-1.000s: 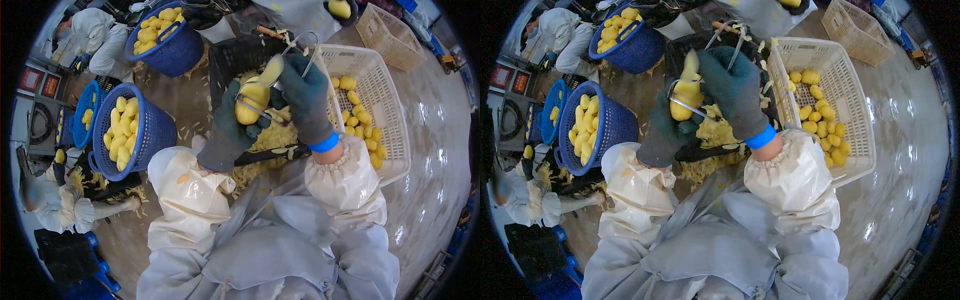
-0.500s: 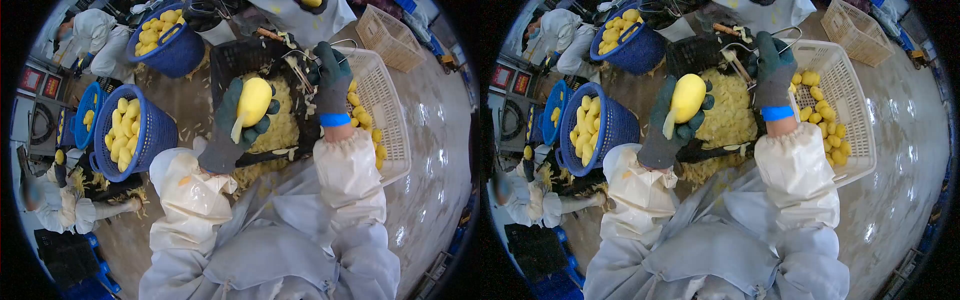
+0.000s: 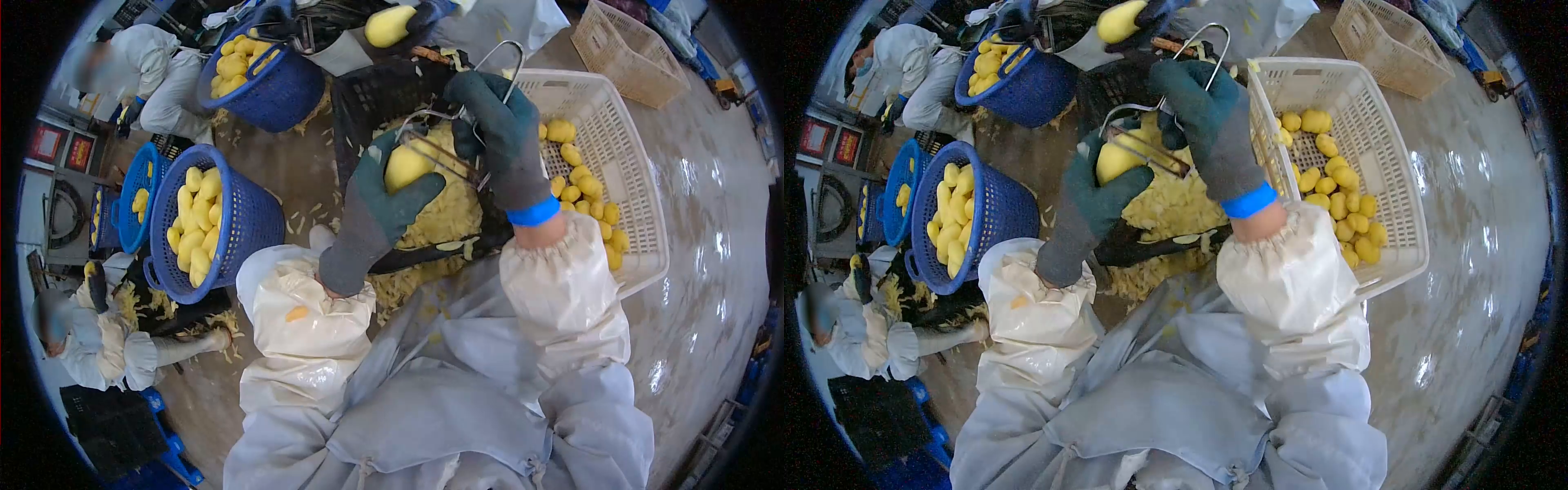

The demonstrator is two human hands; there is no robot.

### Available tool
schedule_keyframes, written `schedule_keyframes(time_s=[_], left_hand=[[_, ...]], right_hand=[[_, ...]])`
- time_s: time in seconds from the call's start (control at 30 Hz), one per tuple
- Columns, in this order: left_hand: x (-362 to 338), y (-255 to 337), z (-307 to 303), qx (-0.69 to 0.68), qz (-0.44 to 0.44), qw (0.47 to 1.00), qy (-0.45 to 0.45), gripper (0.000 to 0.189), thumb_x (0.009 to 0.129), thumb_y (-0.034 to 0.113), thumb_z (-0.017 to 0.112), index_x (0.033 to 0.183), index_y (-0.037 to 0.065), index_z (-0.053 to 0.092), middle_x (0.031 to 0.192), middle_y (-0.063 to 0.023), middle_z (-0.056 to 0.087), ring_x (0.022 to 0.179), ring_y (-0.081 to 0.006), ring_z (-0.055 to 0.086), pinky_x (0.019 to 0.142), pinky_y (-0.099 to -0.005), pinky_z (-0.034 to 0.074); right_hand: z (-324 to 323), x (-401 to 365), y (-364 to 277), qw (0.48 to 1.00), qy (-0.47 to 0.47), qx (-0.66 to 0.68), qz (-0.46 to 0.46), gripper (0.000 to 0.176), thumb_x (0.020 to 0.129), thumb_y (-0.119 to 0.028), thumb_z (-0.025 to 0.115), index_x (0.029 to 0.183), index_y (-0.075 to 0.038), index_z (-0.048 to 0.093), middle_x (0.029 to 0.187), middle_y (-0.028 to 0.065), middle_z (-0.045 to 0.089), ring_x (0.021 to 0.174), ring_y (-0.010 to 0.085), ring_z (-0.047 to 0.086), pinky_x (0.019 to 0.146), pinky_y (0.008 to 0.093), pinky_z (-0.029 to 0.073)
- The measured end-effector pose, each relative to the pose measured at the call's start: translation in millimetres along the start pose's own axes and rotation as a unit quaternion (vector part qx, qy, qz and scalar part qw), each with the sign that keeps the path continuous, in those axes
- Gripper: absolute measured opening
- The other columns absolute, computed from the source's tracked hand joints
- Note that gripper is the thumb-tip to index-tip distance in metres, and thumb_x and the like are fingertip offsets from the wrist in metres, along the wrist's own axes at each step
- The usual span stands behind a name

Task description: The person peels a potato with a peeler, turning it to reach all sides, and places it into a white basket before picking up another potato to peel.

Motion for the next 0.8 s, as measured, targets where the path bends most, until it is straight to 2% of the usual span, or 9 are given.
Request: schedule_keyframes(time_s=[0.13, 0.27, 0.47, 0.53, 0.57, 0.63, 0.73, 0.77, 0.8], left_hand=[[-3, -3, 9, -0.27, -0.158, 0.95, -0.019, 0.045, 0.086, 0.028, 0.066, 0.121, 0.004, 0.051, 0.102, -0.0114, 0.061, 0.077, -0.0167, 0.064, 0.062, -0.0266, 0.055], [-9, -26, 12, -0.481, -0.285, 0.829, -0.009, 0.05, 0.091, 0.048, 0.054, 0.118, 0.006, 0.053, 0.09, -0.0106, 0.064, 0.061, -0.0155, 0.062, 0.041, -0.0254, 0.05], [-8, -26, 3, -0.417, -0.295, 0.856, 0.085, 0.047, 0.091, 0.053, 0.049, 0.107, 0.009, 0.059, 0.078, -0.0103, 0.066, 0.042, -0.0107, 0.052, 0.032, -0.0188, 0.037], [-8, -14, 8, -0.44, -0.279, 0.853, -0.029, 0.046, 0.097, 0.046, 0.041, 0.11, 0.005, 0.056, 0.079, -0.0128, 0.064, 0.045, -0.0092, 0.049, 0.032, -0.0181, 0.033], [-7, -11, 6, -0.404, -0.273, 0.873, -0.026, 0.049, 0.095, 0.049, 0.042, 0.11, 0.004, 0.056, 0.078, -0.0157, 0.064, 0.04, -0.0089, 0.046, 0.032, -0.0185, 0.033], [-3, -7, 8, -0.396, -0.273, 0.877, 0.015, 0.05, 0.094, 0.05, 0.043, 0.11, 0.004, 0.056, 0.076, -0.0149, 0.063, 0.038, -0.0091, 0.045, 0.031, -0.0189, 0.032], [-9, -17, 9, -0.367, -0.274, 0.888, 0.024, 0.052, 0.093, 0.051, 0.045, 0.111, 0.004, 0.056, 0.075, -0.0142, 0.062, 0.039, -0.0096, 0.045, 0.032, -0.0194, 0.034], [-8, -15, 9, -0.356, -0.256, 0.899, -0.002, 0.052, 0.093, 0.051, 0.047, 0.112, 0.004, 0.055, 0.076, -0.0143, 0.062, 0.042, -0.0097, 0.048, 0.032, -0.0194, 0.035], [-9, -15, 7, -0.355, -0.254, 0.9, -0.001, 0.052, 0.093, 0.051, 0.047, 0.112, 0.004, 0.055, 0.076, -0.0143, 0.062, 0.042, -0.0097, 0.048, 0.032, -0.0194, 0.035]], right_hand=[[-45, 25, 34, 0.982, 0.126, 0.123, 0.074, 0.021, 0.09, -0.025, 0.06, 0.087, -0.005, 0.062, 0.068, -0.0003, 0.055, 0.053, 0.0057, 0.049, 0.046, 0.0204, 0.036], [7, -12, -17, 0.998, -0.007, 0.043, -0.034, 0.021, 0.087, -0.024, 0.064, 0.089, -0.004, 0.066, 0.068, -0.0006, 0.057, 0.054, 0.0066, 0.051, 0.048, 0.0215, 0.04], [8, -4, 10, 0.998, 0.005, -0.046, 0.032, 0.023, 0.087, -0.023, 0.062, 0.091, -0.001, 0.066, 0.077, 0.0019, 0.059, 0.06, 0.0058, 0.053, 0.05, 0.0208, 0.038], [-16, 5, -28, 0.879, 0.164, -0.258, -0.366, 0.026, 0.085, -0.027, 0.064, 0.091, -0.002, 0.067, 0.071, 0.0013, 0.058, 0.055, 0.0055, 0.051, 0.049, 0.0215, 0.038], [-16, 3, -36, 0.877, 0.167, -0.257, -0.369, 0.026, 0.085, -0.027, 0.064, 0.091, -0.002, 0.067, 0.071, 0.0013, 0.058, 0.055, 0.0055, 0.051, 0.049, 0.0215, 0.038], [-23, 10, -3, 0.988, 0.131, 0.086, 0.012, 0.024, 0.087, -0.025, 0.062, 0.09, -0.002, 0.066, 0.069, 0.0011, 0.058, 0.052, 0.0058, 0.049, 0.049, 0.0221, 0.038], [8, -6, 4, 0.999, 0.043, -0.009, -0.015, 0.022, 0.087, -0.023, 0.061, 0.092, -0.002, 0.065, 0.068, 0.0008, 0.058, 0.05, 0.0069, 0.047, 0.048, 0.0222, 0.038], [-5, 9, -2, 0.98, 0.072, -0.11, -0.148, 0.018, 0.088, -0.019, 0.059, 0.093, -0.002, 0.064, 0.073, 0.0015, 0.059, 0.051, 0.0071, 0.049, 0.048, 0.0222, 0.038], [-24, 14, 8, 0.98, 0.071, -0.109, -0.149, 0.018, 0.088, -0.019, 0.059, 0.093, -0.002, 0.064, 0.073, 0.0015, 0.059, 0.051, 0.0071, 0.049, 0.048, 0.0222, 0.038]])
Point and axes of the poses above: each hand's wrist, its own x-axis towards the middle knuckle, its own z-axis out of the palm, y = z × x, the point moved 7 cm from there along x, towards the middle knuckle
